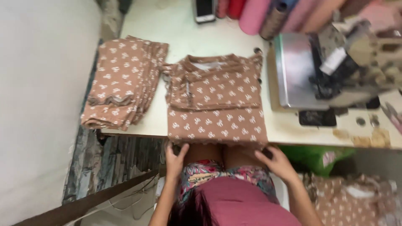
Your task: Folding and stacking small brown patterned garments on a sewing workstation
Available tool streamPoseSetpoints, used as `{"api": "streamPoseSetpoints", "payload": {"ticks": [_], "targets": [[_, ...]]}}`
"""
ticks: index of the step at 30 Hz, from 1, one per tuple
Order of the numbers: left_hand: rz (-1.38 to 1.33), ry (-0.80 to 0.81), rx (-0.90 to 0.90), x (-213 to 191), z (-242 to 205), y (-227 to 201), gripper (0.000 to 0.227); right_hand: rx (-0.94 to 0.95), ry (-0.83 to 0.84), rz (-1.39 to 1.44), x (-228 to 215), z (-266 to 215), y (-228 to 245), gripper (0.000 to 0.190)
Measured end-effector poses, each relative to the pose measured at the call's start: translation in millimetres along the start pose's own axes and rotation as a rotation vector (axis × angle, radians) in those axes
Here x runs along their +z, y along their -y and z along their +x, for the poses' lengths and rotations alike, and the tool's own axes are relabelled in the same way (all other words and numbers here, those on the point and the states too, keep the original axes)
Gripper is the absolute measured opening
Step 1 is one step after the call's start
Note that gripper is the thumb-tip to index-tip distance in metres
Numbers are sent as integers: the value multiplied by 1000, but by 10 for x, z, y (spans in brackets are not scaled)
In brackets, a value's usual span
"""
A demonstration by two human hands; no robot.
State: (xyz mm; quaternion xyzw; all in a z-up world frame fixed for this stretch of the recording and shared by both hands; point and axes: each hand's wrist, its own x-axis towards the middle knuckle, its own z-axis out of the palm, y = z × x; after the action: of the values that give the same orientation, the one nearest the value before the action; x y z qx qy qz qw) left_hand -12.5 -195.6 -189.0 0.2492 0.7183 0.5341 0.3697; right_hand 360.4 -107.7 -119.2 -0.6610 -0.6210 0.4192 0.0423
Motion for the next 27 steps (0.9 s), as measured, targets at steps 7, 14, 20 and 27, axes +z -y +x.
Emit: {"api": "streamPoseSetpoints", "payload": {"ticks": [7,14,20,27], "targets": [[-157,179,-192,-235,-337,-619,42,-219,-134,623,170,-249,-122,17],[-171,370,-253,-695,-799,-844,44,-72,152,706,-406,-774,91,49],[-307,465,-101,-1003,-959,-1506,74,-307,183,727,-869,-927,127,27],[-447,648,205,-942,-238,-1554,16,-573,307,1207,-1176,-475,696,31]]}}
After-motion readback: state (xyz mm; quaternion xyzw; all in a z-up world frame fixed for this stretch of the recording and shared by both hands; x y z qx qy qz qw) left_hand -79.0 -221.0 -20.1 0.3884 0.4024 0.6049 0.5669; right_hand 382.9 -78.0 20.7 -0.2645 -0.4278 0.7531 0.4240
